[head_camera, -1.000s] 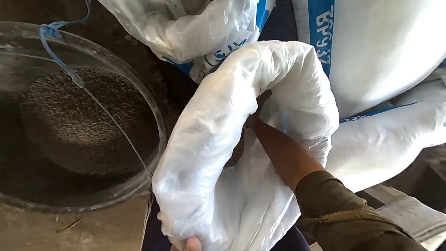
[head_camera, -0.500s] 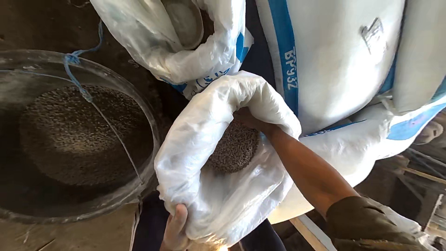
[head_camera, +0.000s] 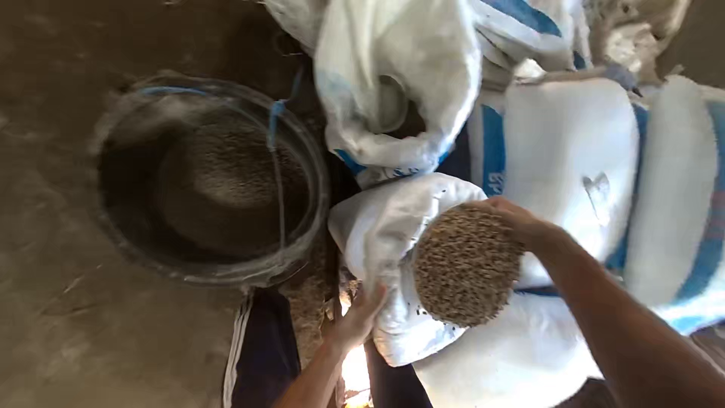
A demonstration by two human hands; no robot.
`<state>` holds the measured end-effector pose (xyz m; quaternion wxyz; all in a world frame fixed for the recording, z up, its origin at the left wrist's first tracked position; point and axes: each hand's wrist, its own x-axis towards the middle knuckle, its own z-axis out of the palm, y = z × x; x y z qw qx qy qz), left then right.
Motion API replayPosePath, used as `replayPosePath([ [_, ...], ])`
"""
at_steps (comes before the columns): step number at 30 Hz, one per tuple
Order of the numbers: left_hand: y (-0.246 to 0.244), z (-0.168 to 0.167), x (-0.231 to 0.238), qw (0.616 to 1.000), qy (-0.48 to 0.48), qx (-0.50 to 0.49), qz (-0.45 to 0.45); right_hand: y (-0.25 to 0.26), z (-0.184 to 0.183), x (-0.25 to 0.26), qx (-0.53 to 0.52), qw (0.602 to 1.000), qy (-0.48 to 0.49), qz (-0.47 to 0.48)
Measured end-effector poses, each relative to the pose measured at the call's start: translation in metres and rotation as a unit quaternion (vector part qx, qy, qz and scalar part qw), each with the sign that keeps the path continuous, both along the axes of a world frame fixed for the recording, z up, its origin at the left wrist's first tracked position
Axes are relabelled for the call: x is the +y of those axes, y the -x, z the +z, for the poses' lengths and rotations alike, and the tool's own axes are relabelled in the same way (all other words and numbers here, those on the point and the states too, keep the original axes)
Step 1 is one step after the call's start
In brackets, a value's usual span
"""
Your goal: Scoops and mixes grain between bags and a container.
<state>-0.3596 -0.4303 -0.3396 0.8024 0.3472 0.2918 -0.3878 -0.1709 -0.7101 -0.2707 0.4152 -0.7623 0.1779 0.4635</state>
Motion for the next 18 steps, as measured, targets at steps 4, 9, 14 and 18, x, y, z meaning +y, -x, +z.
replayPosePath([
  [4, -0.009, 0.012, 0.010, 0.999, 0.050, -0.017, 0.001, -0.047, 0.051, 0.077, -0.033, 0.998, 0.040, 0.019],
  [9, -0.006, 0.006, 0.013, 0.994, 0.097, -0.045, 0.013, -0.074, 0.081, 0.196, -0.173, 0.969, 0.120, 0.130],
  [14, -0.007, 0.004, 0.015, 0.989, 0.137, -0.049, 0.018, -0.041, 0.051, 0.305, -0.394, 0.842, 0.158, 0.334],
  [18, -0.011, 0.007, 0.025, 0.988, 0.144, -0.047, 0.022, -0.008, -0.010, 0.348, -0.522, 0.755, 0.121, 0.378],
])
